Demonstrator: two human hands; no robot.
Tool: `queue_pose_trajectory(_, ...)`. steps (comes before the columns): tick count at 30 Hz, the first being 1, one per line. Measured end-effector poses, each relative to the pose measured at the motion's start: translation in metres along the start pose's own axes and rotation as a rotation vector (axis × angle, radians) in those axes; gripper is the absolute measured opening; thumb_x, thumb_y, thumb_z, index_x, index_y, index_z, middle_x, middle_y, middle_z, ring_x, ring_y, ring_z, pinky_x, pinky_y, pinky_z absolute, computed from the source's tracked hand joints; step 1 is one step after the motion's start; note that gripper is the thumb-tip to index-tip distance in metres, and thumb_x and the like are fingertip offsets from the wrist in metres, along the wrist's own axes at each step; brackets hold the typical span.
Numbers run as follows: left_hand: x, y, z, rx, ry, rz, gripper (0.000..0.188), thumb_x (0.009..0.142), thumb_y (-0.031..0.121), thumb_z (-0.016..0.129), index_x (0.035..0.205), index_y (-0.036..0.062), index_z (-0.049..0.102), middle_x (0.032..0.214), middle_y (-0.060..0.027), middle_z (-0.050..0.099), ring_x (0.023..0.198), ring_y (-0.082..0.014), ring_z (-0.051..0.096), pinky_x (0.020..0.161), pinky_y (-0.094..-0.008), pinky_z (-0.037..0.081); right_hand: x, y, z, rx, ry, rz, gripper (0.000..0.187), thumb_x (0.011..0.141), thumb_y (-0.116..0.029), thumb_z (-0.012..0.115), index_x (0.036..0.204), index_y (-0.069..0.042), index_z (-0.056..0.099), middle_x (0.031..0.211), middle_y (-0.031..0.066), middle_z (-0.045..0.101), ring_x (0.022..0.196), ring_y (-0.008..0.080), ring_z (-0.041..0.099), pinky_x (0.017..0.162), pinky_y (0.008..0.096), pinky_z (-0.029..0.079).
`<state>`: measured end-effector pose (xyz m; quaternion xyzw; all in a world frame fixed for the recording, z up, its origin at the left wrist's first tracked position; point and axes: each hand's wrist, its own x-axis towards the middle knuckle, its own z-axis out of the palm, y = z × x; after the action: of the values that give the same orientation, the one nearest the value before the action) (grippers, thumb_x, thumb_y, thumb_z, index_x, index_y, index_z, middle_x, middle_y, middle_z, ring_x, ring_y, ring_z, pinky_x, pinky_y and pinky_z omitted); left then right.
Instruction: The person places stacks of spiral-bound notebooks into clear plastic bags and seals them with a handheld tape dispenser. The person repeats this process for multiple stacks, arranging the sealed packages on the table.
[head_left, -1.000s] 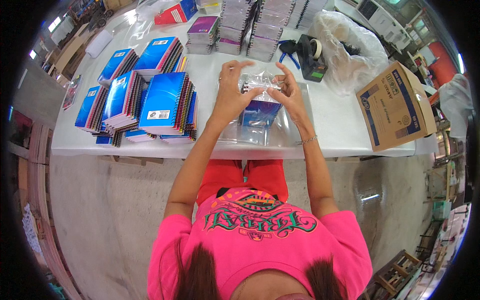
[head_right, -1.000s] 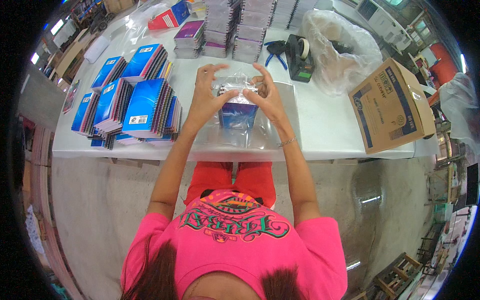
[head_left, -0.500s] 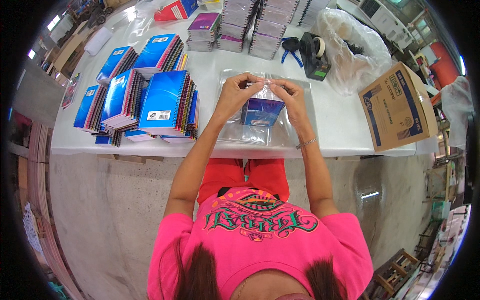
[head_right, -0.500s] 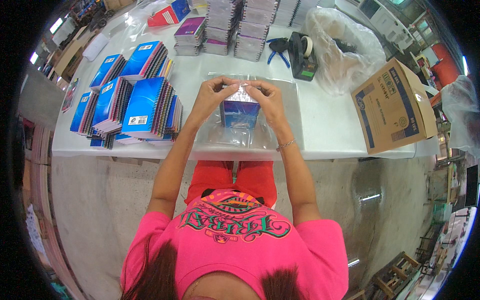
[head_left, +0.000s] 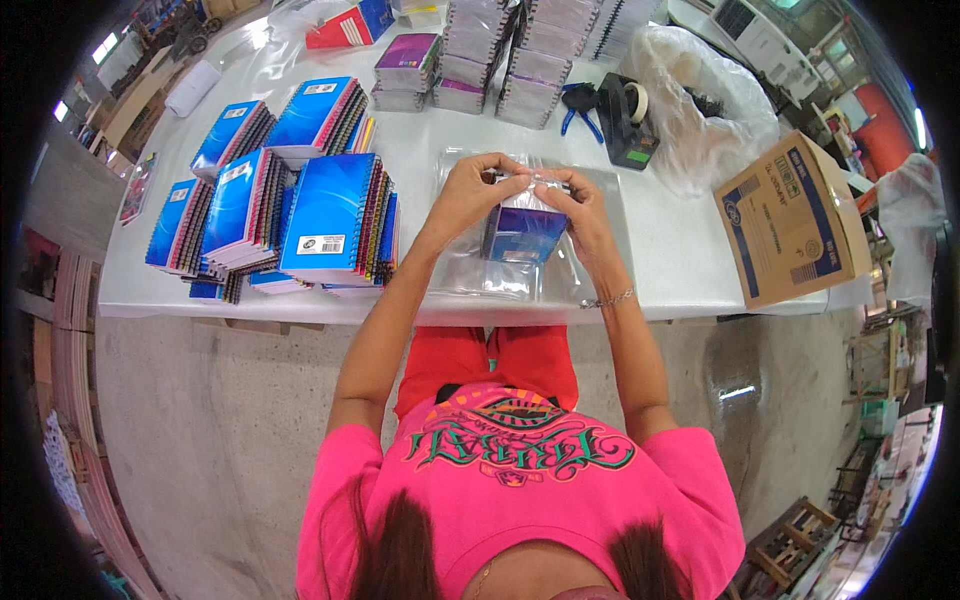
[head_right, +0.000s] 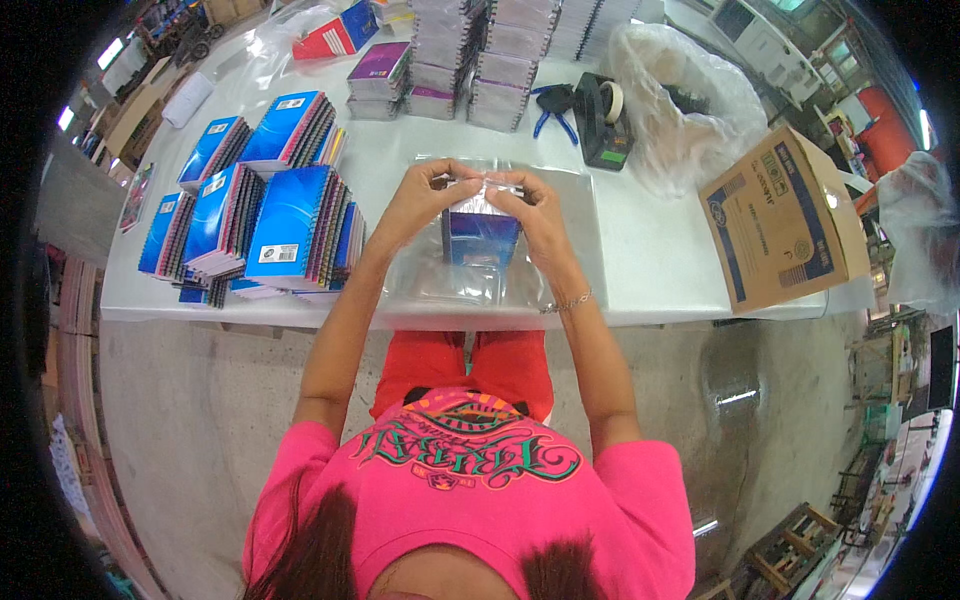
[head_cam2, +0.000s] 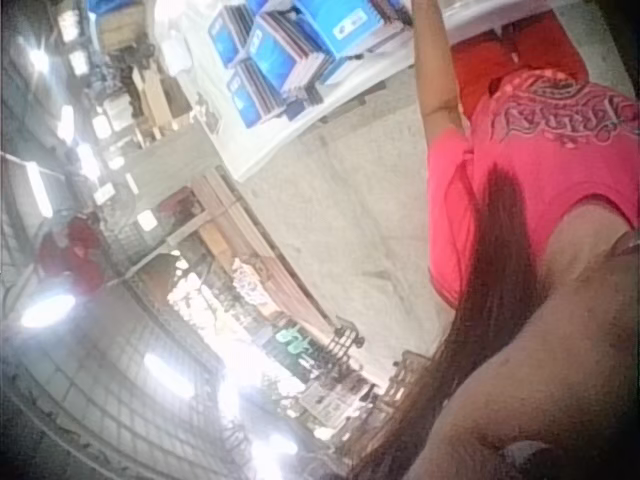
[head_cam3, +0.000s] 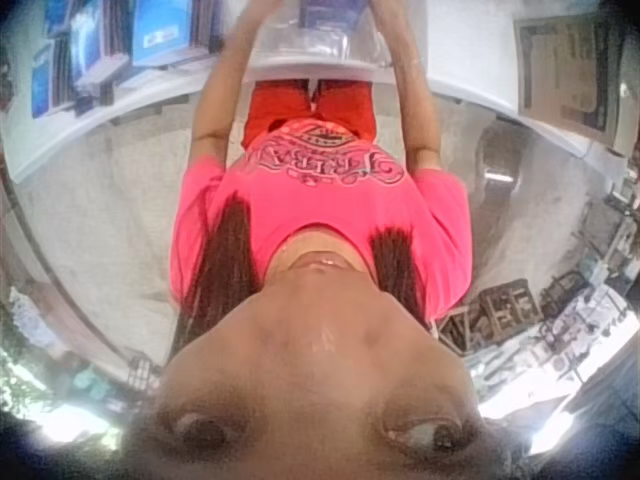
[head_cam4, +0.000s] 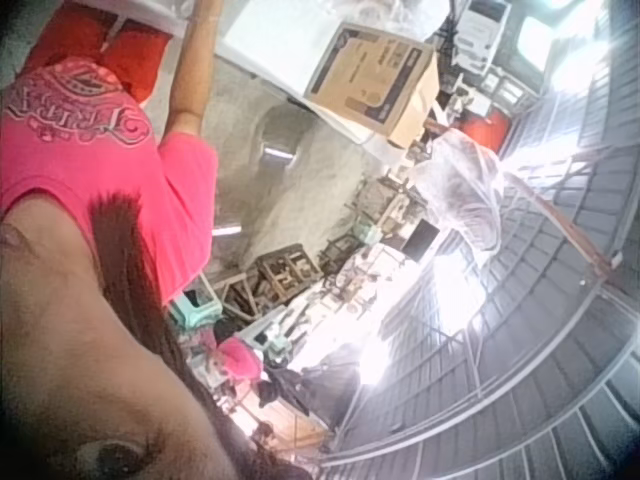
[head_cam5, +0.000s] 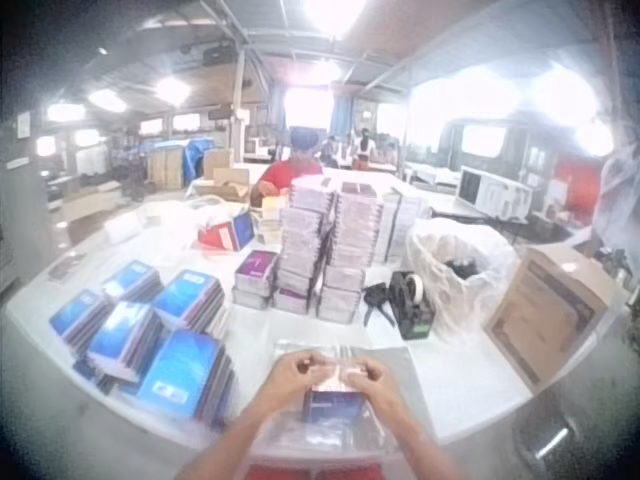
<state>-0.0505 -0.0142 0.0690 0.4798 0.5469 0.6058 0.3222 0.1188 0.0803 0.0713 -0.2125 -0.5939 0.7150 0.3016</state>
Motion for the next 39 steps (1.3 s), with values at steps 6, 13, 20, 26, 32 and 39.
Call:
queue_pose_trajectory(6, -0.007, 0.02, -0.006, 0.033, -0.171, -0.131, 0.029, 0.084, 0.02, 0.074, 0.106, 0.0018, 0.069, 0.107, -0.0081, 0.069, 0.092, -0.0111, 0.063, 0.083, -0.0253, 0.05, -0.002, 0.006, -0.001, 0.0, 0.04, -0.108, 0.012, 0.083, -0.011, 0.072, 0.093, -0.004, 0.072, 0.103, 0.0037, 0.068, 0.085, 0.009, 0.06, 0.074, 0.0235, 0.047)
queue_pose_trajectory(13, -0.013, 0.013, 0.004, -0.079, -0.03, -0.062, 0.025, 0.081, 0.013, 0.076, 0.101, -0.001, 0.071, 0.103, -0.0081, 0.069, 0.087, -0.0105, 0.063, 0.078, -0.0241, 0.05, -0.006, -0.005, -0.006, -0.19, -0.057, -0.091, 0.025, 0.085, -0.017, 0.073, 0.105, -0.004, 0.067, 0.108, 0.0054, 0.066, 0.093, 0.0104, 0.059, 0.081, 0.0255, 0.048)
queue_pose_trajectory(20, -0.015, 0.012, 0.004, 0.002, -0.014, 0.019, 0.015, 0.081, 0.012, 0.074, 0.09, -0.0001, 0.072, 0.111, -0.0096, 0.066, 0.096, -0.0138, 0.062, 0.086, -0.0275, 0.049, -0.016, -0.012, -0.008, -0.217, -0.185, -0.097, 0.039, 0.081, -0.014, 0.078, 0.115, -0.005, 0.063, 0.125, 0.0083, 0.057, 0.11, 0.0162, 0.056, 0.094, 0.0296, 0.046)
queue_pose_trajectory(26, -0.018, 0.029, 0.008, 0.275, -0.017, 0.237, 0.015, 0.081, 0.011, 0.073, 0.092, 0.0014, 0.072, 0.11, -0.0087, 0.066, 0.103, -0.0183, 0.061, 0.089, -0.0304, 0.047, -0.024, 0.005, -0.003, -0.438, -0.006, -0.343, 0.035, 0.079, -0.016, 0.078, 0.112, -0.009, 0.069, 0.131, 0.0101, 0.052, 0.122, 0.0229, 0.049, 0.102, 0.0349, 0.04)
queue_pose_trajectory(32, -0.028, 0.034, 0.001, 0.413, -0.082, 0.306, 0.016, 0.08, 0.01, 0.074, 0.094, 0.0019, 0.072, 0.105, -0.01, 0.068, 0.108, -0.0242, 0.061, 0.095, -0.0362, 0.045, -0.036, 0.006, 0.008, -0.627, 0.155, -0.448, 0.026, 0.079, -0.02, 0.076, 0.104, -0.011, 0.074, 0.127, 0.0102, 0.052, 0.125, 0.0261, 0.042, 0.106, 0.0406, 0.032)
queue_pose_trajectory(39, -0.038, 0.021, 0.007, 0.484, -0.038, 0.477, 0.019, 0.078, 0.008, 0.076, 0.096, 0.0034, 0.072, 0.103, -0.0091, 0.069, 0.108, -0.0249, 0.063, 0.107, -0.0452, 0.039, -0.041, 0.019, 0.02, -0.782, 0.365, -0.623, 0.018, 0.081, -0.02, 0.074, 0.096, -0.01, 0.074, 0.112, 0.0091, 0.054, 0.113, 0.0257, 0.042, 0.101, 0.0401, 0.031)
